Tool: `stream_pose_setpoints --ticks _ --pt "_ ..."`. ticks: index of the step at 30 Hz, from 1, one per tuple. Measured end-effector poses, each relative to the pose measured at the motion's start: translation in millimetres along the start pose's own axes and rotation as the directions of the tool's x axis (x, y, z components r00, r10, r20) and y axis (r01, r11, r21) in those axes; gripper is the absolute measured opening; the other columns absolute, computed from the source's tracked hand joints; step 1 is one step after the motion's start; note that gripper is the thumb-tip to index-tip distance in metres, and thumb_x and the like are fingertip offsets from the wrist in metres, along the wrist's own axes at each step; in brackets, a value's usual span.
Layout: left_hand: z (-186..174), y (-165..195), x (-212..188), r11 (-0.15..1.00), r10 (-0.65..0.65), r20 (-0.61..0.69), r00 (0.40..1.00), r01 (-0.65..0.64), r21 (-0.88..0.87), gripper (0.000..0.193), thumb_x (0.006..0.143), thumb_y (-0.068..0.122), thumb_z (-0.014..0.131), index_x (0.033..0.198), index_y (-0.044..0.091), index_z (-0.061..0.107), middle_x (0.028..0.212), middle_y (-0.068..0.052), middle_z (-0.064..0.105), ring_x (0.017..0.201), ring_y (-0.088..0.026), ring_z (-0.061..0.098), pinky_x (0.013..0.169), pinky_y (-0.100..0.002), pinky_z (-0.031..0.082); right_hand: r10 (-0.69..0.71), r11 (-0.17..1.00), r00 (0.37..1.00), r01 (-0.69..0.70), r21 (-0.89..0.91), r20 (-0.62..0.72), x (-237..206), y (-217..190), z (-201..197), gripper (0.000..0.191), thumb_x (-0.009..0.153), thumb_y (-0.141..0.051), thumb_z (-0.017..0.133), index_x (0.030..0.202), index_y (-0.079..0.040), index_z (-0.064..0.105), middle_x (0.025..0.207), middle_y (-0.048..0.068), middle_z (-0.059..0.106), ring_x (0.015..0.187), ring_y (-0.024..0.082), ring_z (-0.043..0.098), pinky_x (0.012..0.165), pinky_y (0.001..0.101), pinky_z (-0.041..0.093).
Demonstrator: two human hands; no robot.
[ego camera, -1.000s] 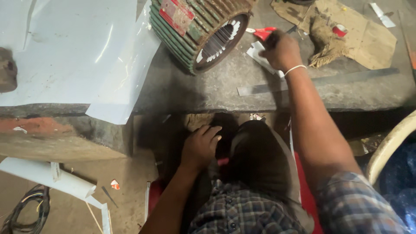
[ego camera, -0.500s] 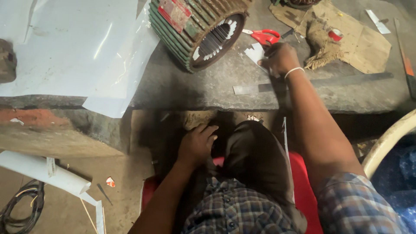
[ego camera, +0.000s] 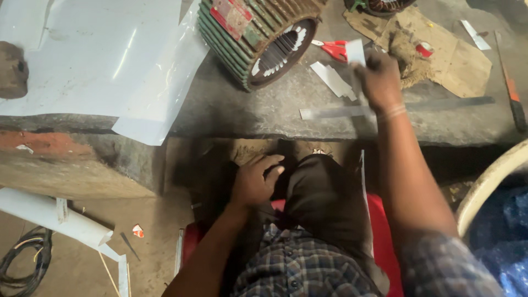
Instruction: The person sits at a concrete bench and folds small white plastic strips by hand, then inserts each folded strip into the slots of a cylindrical motor armature, pressing them in place one at a time. They occasionally reach for new strips from a pile on the bench and reposition the armature between insertions.
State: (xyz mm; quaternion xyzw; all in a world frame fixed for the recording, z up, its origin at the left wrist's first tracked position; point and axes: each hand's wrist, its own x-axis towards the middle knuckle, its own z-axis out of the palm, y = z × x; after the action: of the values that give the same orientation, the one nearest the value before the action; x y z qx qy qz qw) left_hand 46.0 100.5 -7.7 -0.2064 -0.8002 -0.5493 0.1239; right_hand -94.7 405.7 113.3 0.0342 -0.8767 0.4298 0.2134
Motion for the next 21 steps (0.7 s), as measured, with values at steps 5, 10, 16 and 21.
stream_pose_setpoints --ticks 5,10,16,21 --pt "0 25 -7 0.817 -0.176 -0.046 0.983 0.120 -0.565 0.036 0.088 0.012 0.075 0.123 0.003 0.070 0.115 -0.013 0.076 0.108 -0.018 0.070 0.096 -0.030 0.053 -0.017 0.976 0.936 -0.060 0.208 0.352 -171 -53 49 0.036 0.086 -0.007 0.086 0.099 -0.003 0.053 0.102 0.006 0.069 0.094 0.012 0.064 0.078 0.0300 0.054" --pt "0 31 -12 0.871 -0.300 0.000 0.954 0.274 -0.407 0.023 0.085 0.013 0.077 0.105 0.000 0.076 0.096 -0.009 0.081 0.088 -0.014 0.077 0.080 -0.028 0.060 0.066 0.831 0.888 -0.301 0.467 0.456 -219 -54 72 0.043 0.091 -0.003 0.075 0.132 -0.005 0.062 0.092 -0.001 0.067 0.086 0.005 0.060 0.077 0.0224 0.050" --pt "-8 20 -12 0.740 -0.376 0.242 0.894 0.447 -0.502 0.019 0.087 0.013 0.073 0.103 0.003 0.076 0.091 -0.009 0.080 0.081 -0.012 0.074 0.072 -0.027 0.059 0.139 0.908 0.919 -0.267 0.324 0.368 -211 -55 69 0.023 0.088 -0.006 0.079 0.110 0.000 0.076 0.094 0.003 0.077 0.086 0.009 0.069 0.079 0.0240 0.055" --pt "-3 13 -12 0.803 -0.319 0.179 0.931 0.366 -0.470 0.021 0.084 0.014 0.076 0.102 0.002 0.073 0.092 -0.009 0.080 0.083 -0.012 0.075 0.074 -0.026 0.060 0.070 0.899 0.934 -0.211 0.383 0.350 -218 -43 74 0.019 0.088 -0.004 0.078 0.106 0.000 0.075 0.091 0.003 0.076 0.083 0.009 0.068 0.078 0.0240 0.055"
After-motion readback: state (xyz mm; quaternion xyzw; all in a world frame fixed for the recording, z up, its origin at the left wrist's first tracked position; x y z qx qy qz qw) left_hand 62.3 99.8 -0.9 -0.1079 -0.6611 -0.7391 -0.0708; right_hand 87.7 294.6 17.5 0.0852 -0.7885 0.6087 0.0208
